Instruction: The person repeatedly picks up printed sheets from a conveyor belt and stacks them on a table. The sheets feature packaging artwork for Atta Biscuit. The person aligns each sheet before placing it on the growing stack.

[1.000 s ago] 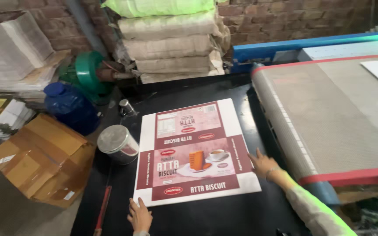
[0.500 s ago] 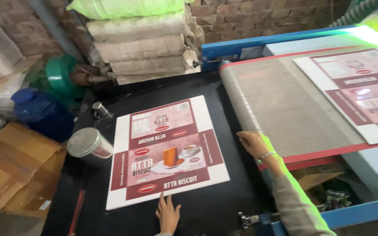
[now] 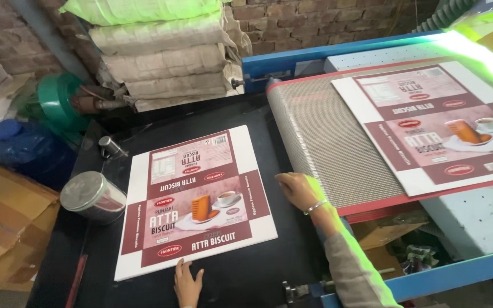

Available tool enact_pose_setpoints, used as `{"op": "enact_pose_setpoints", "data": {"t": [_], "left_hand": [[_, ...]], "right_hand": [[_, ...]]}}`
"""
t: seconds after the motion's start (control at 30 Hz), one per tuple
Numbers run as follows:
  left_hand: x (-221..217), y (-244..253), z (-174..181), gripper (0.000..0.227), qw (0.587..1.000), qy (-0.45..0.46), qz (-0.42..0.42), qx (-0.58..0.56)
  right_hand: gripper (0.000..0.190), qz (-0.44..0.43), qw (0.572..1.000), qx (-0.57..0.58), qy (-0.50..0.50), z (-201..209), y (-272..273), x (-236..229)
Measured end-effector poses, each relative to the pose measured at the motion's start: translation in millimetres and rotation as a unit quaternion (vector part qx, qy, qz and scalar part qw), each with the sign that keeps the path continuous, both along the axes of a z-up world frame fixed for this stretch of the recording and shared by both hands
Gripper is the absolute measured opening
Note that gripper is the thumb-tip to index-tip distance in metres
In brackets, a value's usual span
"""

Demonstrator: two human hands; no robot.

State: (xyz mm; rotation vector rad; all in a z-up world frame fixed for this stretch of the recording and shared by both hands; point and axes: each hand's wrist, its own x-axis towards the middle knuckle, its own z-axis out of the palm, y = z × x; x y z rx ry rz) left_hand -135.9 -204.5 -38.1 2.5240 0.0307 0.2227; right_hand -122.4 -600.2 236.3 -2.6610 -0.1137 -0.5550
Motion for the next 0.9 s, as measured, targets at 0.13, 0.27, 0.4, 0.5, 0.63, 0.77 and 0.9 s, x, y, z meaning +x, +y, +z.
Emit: {"op": "enact_pose_setpoints", "data": {"t": [0.13,0.27,0.4,0.5,0.63,0.77,0.9], "left_hand": [[0,0,2,0.054,1.0,0.001,0.003,-0.009],[3,-7,0,0.052,0.998,0.016,0.049,-0.029],[18,-28,-1,0.057,0.996,-0.03,0.076,-0.045],[38,-56,-3,0.062,0.984,0.121,0.084,-0.102],[53,-103,-6,0.056,0.972,0.139,0.05,-0.181],[55,-138,2,0.049,0.872,0.197,-0.073,-0.443],[57,-175,33,0.051,0.827,0.206,-0.177,-0.493]], "right_hand": [[0.019,0.011,1.0,0.007,-0.012,2,1,-1],[0.019,0.003,0.999,0.011,-0.03,2,-5,-1],[0.019,-0.028,0.999,0.011,-0.023,3,-12,-1],[0.018,-0.037,0.998,0.017,-0.037,3,-18,-2],[0.018,-0.033,0.997,0.014,-0.066,2,-25,-2],[0.014,-0.085,0.995,-0.009,-0.05,0,-31,-3],[0.023,-0.089,0.994,0.001,-0.062,1,-42,-4]]}}
